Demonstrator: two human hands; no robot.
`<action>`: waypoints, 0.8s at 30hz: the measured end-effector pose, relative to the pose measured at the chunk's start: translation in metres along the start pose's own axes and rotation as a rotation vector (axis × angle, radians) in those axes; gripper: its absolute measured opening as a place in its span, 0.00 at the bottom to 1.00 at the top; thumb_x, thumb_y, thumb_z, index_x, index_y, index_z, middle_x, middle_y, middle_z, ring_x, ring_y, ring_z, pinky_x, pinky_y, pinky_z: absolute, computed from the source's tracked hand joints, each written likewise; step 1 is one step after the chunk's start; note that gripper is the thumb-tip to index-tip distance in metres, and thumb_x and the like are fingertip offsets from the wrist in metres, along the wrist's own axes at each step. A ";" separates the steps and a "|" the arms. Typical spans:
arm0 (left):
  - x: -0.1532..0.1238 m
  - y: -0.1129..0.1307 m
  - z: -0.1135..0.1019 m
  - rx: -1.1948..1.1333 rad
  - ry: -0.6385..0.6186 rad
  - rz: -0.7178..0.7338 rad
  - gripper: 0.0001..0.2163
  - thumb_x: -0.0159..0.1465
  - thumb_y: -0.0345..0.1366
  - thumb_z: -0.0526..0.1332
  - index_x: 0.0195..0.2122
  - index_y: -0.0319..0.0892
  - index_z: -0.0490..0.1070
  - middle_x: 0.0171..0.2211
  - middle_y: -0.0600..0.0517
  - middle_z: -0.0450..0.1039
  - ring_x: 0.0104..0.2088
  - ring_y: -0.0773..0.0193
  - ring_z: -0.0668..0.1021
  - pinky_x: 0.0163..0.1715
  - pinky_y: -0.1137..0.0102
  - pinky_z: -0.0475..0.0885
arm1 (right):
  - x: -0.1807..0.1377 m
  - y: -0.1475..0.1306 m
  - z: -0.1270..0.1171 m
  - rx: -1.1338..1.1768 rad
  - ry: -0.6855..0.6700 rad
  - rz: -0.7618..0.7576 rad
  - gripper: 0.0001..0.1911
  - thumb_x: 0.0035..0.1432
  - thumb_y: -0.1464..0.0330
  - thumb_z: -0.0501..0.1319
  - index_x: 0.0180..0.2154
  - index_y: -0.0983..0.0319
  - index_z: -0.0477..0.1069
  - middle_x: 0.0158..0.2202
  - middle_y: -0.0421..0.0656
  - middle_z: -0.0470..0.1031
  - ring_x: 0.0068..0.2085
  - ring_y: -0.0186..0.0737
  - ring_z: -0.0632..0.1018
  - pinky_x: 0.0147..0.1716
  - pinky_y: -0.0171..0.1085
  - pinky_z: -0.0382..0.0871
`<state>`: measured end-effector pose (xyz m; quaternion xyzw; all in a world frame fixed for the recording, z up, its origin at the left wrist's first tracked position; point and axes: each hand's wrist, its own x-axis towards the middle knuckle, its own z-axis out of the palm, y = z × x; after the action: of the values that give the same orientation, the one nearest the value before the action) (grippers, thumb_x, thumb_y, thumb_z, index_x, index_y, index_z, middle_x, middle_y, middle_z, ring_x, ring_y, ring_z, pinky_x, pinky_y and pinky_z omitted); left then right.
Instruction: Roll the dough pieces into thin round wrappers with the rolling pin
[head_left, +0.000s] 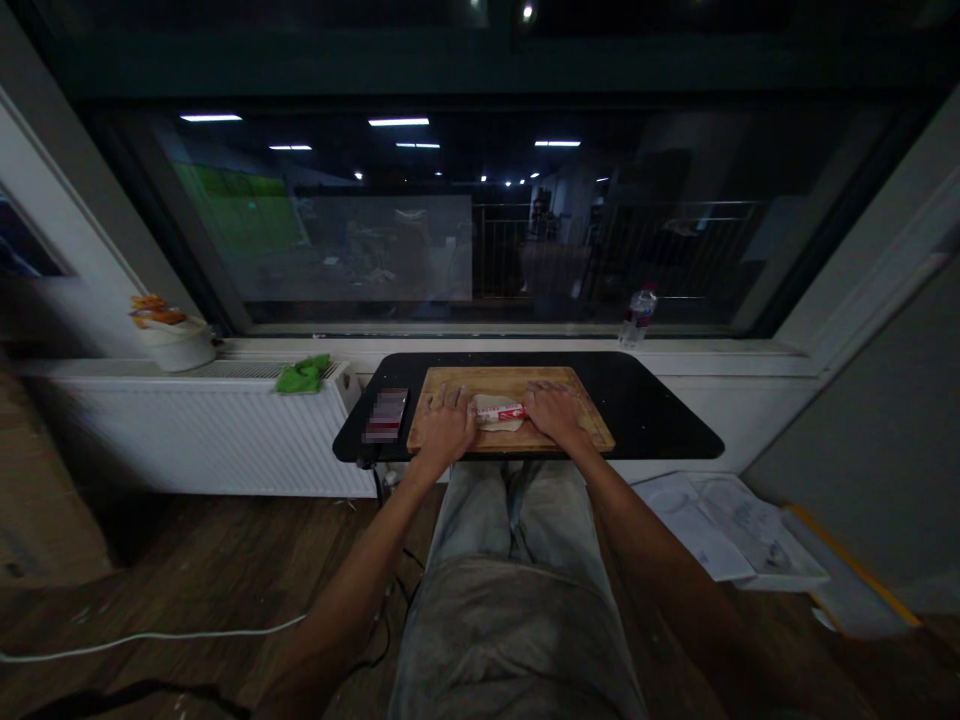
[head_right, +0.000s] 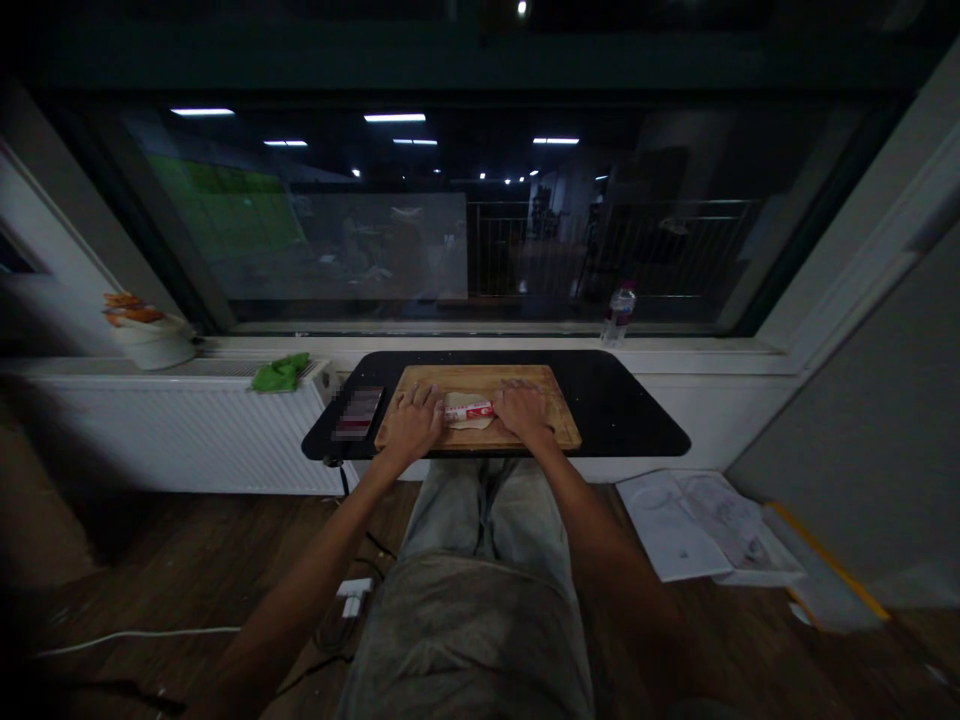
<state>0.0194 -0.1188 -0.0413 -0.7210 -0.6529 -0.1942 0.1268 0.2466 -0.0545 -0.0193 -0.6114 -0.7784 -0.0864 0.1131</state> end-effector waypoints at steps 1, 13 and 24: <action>0.007 -0.003 0.000 0.005 -0.014 0.008 0.25 0.83 0.40 0.47 0.74 0.39 0.70 0.71 0.38 0.75 0.76 0.42 0.70 0.73 0.45 0.64 | 0.006 0.000 0.001 0.003 -0.004 0.006 0.29 0.79 0.67 0.47 0.68 0.67 0.78 0.68 0.56 0.79 0.69 0.53 0.77 0.71 0.46 0.64; 0.087 -0.031 0.009 0.127 -0.183 0.138 0.23 0.81 0.38 0.49 0.70 0.41 0.74 0.75 0.35 0.68 0.71 0.39 0.71 0.66 0.44 0.70 | 0.051 -0.006 -0.003 0.040 -0.076 0.096 0.27 0.83 0.63 0.45 0.64 0.65 0.79 0.63 0.58 0.82 0.63 0.54 0.81 0.62 0.44 0.69; 0.124 -0.037 0.028 0.051 -0.228 -0.020 0.23 0.80 0.41 0.50 0.71 0.39 0.71 0.66 0.33 0.76 0.67 0.43 0.77 0.65 0.52 0.73 | 0.067 -0.004 -0.006 0.034 -0.097 0.090 0.28 0.84 0.62 0.44 0.59 0.66 0.80 0.62 0.60 0.82 0.64 0.55 0.79 0.63 0.47 0.68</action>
<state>-0.0050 0.0082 -0.0138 -0.7283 -0.6752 -0.0953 0.0681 0.2276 0.0049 0.0052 -0.6475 -0.7559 -0.0383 0.0894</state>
